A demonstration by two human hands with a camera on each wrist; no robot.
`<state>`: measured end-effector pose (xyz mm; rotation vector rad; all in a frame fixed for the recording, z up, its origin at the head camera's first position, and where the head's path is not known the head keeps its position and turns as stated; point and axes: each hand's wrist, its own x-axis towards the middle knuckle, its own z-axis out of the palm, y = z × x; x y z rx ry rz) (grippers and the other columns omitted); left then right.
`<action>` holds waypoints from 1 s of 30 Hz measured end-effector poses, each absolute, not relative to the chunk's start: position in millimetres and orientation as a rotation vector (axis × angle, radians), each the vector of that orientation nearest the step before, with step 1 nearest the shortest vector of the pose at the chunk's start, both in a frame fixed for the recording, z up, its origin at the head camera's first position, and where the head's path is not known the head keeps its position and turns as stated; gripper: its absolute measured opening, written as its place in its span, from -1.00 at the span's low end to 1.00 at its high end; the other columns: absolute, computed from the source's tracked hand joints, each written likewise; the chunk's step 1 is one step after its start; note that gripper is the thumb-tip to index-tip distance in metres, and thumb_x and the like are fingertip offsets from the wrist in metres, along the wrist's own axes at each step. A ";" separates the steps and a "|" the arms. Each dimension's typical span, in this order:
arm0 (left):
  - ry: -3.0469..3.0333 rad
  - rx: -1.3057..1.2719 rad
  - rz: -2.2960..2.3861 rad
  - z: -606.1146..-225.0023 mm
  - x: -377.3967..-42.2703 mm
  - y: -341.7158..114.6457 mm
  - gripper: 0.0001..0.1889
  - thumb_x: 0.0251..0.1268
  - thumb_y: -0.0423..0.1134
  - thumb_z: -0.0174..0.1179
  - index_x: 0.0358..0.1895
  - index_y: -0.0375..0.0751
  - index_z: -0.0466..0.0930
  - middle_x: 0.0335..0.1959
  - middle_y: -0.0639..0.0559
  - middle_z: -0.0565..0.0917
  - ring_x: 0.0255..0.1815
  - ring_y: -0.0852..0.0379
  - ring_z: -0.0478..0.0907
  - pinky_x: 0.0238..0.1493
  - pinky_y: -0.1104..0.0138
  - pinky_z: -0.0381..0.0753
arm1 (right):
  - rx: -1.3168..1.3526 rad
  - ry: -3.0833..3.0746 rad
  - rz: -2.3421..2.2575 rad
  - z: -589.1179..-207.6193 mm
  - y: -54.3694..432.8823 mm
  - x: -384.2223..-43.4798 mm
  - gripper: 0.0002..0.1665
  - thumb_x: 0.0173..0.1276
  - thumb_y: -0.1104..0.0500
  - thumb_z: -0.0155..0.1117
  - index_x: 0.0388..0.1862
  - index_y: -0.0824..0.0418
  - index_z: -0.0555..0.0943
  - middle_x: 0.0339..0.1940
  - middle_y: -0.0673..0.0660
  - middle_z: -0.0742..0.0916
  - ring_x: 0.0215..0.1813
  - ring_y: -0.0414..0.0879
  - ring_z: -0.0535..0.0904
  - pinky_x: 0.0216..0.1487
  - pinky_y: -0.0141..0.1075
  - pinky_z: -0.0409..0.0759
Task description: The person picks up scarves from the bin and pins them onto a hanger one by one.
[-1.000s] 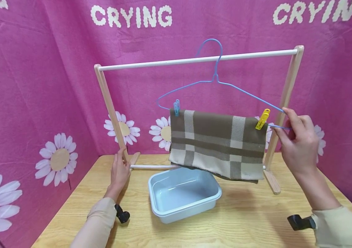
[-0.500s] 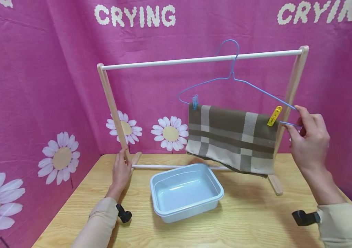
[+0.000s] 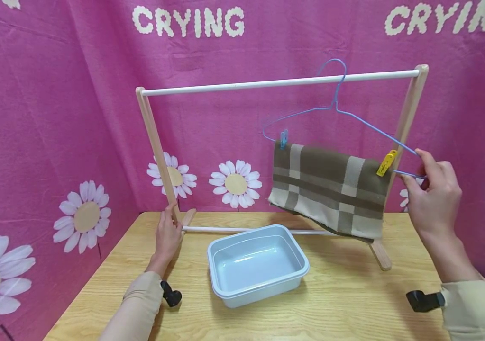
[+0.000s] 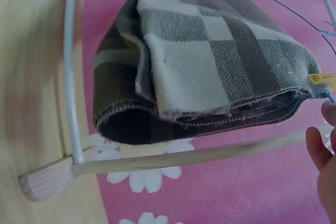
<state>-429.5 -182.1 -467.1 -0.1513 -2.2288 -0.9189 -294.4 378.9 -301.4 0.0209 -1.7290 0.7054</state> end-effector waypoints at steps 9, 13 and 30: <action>-2.200 -0.159 -0.891 -466.5 -430.3 -183.0 -0.30 0.21 -0.59 0.22 0.38 0.01 0.31 -0.07 -0.27 0.54 -0.14 -0.25 0.53 -0.11 -0.04 0.57 | 0.044 -1.798 0.568 -327.8 379.1 -290.2 -0.32 0.04 0.49 0.44 0.22 0.25 0.60 -0.31 -0.43 0.31 -0.35 -0.72 0.10 -0.26 -0.75 0.06; -2.208 -0.163 -0.911 -466.8 -428.5 -182.5 -0.30 0.20 -0.60 0.23 0.38 0.01 0.32 -0.05 -0.25 0.55 -0.10 -0.24 0.55 -0.10 -0.05 0.58 | 0.032 -1.745 0.640 -330.0 374.3 -288.5 -0.32 0.03 0.52 0.42 0.20 0.24 0.62 -0.30 -0.46 0.33 -0.38 -0.71 0.13 -0.25 -0.77 0.09; -2.318 -0.142 -0.526 -465.1 -418.4 -192.5 -0.40 0.25 -0.35 0.34 0.36 -0.03 0.40 -0.21 -0.15 0.51 -0.51 -0.16 0.51 -0.67 0.10 0.43 | -0.112 -1.848 0.532 -346.9 359.2 -271.8 -0.15 0.20 0.22 0.24 0.51 0.01 0.25 0.23 0.25 0.41 0.07 0.30 0.45 -0.51 0.07 0.17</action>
